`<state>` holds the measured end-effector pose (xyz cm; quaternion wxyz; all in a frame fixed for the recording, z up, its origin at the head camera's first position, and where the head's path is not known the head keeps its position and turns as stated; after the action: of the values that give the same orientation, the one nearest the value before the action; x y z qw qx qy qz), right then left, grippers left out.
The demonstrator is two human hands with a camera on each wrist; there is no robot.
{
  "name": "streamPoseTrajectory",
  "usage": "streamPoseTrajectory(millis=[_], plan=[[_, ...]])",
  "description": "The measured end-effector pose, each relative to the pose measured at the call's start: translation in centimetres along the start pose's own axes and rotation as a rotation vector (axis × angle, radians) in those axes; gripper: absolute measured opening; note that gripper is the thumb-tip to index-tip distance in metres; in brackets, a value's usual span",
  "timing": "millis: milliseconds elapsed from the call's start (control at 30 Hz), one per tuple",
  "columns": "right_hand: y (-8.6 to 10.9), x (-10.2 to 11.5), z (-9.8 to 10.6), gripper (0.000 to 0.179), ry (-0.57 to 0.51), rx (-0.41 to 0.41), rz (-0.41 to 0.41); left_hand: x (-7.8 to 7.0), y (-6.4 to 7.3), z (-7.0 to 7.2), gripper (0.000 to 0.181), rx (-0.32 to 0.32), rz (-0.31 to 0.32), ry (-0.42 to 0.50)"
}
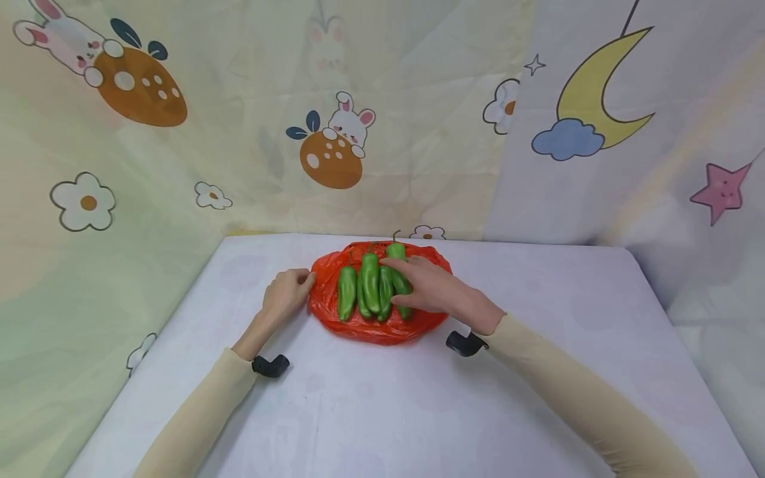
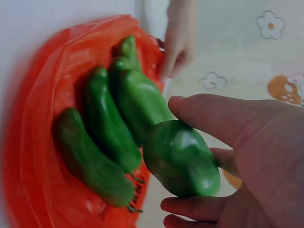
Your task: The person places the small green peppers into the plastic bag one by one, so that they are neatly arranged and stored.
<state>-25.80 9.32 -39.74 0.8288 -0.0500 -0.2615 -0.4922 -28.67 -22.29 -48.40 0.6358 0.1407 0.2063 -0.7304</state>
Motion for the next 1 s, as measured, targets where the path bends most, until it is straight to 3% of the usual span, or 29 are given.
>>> streamPoseTrajectory(millis=[367, 1000], plan=[[-2.3, -0.3, -2.6, 0.08, 0.181, 0.0, -0.122, -0.3, -0.1, 0.0, 0.033, 0.002, -0.003, -0.002], [-2.5, 0.1, -2.8, 0.082, 0.17, 0.014, -0.155, -0.3, 0.0, -0.3, 0.033, -0.024, -0.026, -0.012]])
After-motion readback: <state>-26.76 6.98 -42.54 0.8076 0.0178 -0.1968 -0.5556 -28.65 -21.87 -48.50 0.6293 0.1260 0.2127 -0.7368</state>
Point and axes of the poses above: each hand's wrist, its own y-axis away from the middle knuckle, its own z-axis out of the back of the hand, x = y × z, the point moved 2 cm from there along -y, towards the middle knuckle, and after that the axes turned 7 degrees about -z, right-handed, at the moved point
